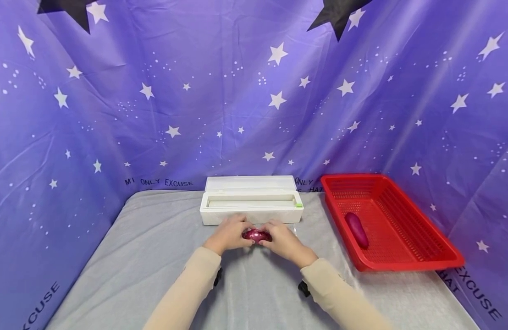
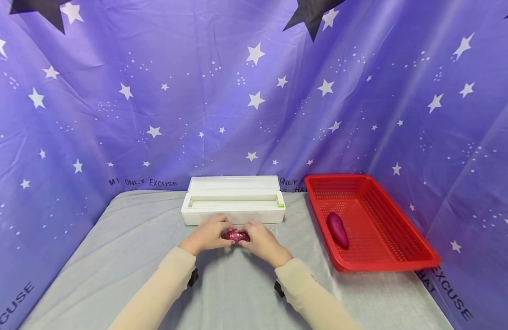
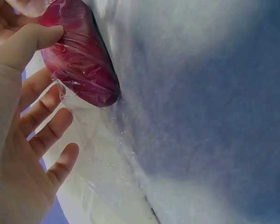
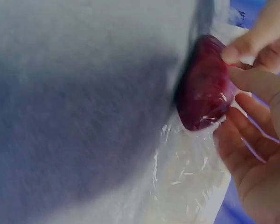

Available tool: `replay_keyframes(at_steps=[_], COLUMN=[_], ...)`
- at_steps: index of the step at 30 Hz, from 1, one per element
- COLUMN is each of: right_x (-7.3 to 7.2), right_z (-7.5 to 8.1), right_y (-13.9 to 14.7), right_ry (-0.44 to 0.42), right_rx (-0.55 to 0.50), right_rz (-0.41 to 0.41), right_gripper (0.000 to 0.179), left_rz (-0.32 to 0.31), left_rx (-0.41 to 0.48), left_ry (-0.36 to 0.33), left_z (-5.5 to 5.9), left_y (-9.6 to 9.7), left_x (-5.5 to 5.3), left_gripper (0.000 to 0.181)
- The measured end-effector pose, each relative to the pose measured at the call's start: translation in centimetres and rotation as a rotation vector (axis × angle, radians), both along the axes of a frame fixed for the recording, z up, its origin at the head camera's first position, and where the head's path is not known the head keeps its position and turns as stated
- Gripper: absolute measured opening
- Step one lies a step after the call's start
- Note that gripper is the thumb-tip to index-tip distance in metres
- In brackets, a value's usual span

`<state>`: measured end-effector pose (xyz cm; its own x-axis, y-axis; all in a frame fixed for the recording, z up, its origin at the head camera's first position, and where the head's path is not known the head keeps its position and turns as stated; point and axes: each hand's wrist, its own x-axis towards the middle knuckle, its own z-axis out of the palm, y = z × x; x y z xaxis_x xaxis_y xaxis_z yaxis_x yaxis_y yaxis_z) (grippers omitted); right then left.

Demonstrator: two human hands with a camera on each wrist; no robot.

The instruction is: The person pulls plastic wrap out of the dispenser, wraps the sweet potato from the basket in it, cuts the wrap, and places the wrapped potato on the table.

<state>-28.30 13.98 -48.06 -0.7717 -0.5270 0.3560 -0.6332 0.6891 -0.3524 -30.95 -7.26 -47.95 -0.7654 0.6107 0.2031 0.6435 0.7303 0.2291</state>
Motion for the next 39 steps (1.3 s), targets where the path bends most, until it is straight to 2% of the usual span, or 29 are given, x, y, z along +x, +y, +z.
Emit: replay_keyframes(at_steps=[4, 9, 12, 15, 18, 24, 29, 34, 39], right_x=[-0.2, -1.0, -1.3, -1.8, -2.2, -2.9, -3.5, -3.9, -4.2], right_z=[-0.5, -0.4, -0.2, 0.1, 0.4, 1.0, 1.1, 1.1, 0.6], right_y=[-0.5, -0.8, -0.9, -0.9, -0.9, -0.9, -0.9, -0.8, -0.4], right_ry=[0.022, -0.019, -0.034, -0.048, -0.069, -0.114, -0.161, -0.180, -0.159], right_rx=[0.044, 0.055, 0.066, 0.081, 0.092, 0.092, 0.106, 0.097, 0.069], right_rz=[-0.052, -0.087, -0.079, -0.052, -0.038, -0.029, -0.038, -0.025, 0.023], right_gripper=[0.041, 0.036, 0.032, 0.031, 0.031, 0.029, 0.029, 0.025, 0.020], left_rz=[-0.015, -0.019, -0.014, 0.008, 0.018, 0.007, 0.028, 0.046, 0.066], left_rx=[-0.033, -0.057, -0.029, 0.017, 0.074, 0.137, 0.142, 0.161, 0.178], left_ry=[0.018, 0.010, -0.013, -0.030, -0.012, 0.062, 0.079, 0.059, 0.026], left_z=[0.1, 0.0, -0.3, -0.5, -0.6, -0.7, -0.8, -1.1, -1.4], left_y=[0.1, 0.1, 0.0, -0.1, -0.3, -0.3, -0.4, -0.6, -0.8], left_x=[-0.4, -0.7, -0.7, -0.5, -0.4, -0.2, -0.2, -0.4, -0.4], left_gripper=[0.039, 0.041, 0.043, 0.053, 0.060, 0.041, 0.029, 0.031, 0.034])
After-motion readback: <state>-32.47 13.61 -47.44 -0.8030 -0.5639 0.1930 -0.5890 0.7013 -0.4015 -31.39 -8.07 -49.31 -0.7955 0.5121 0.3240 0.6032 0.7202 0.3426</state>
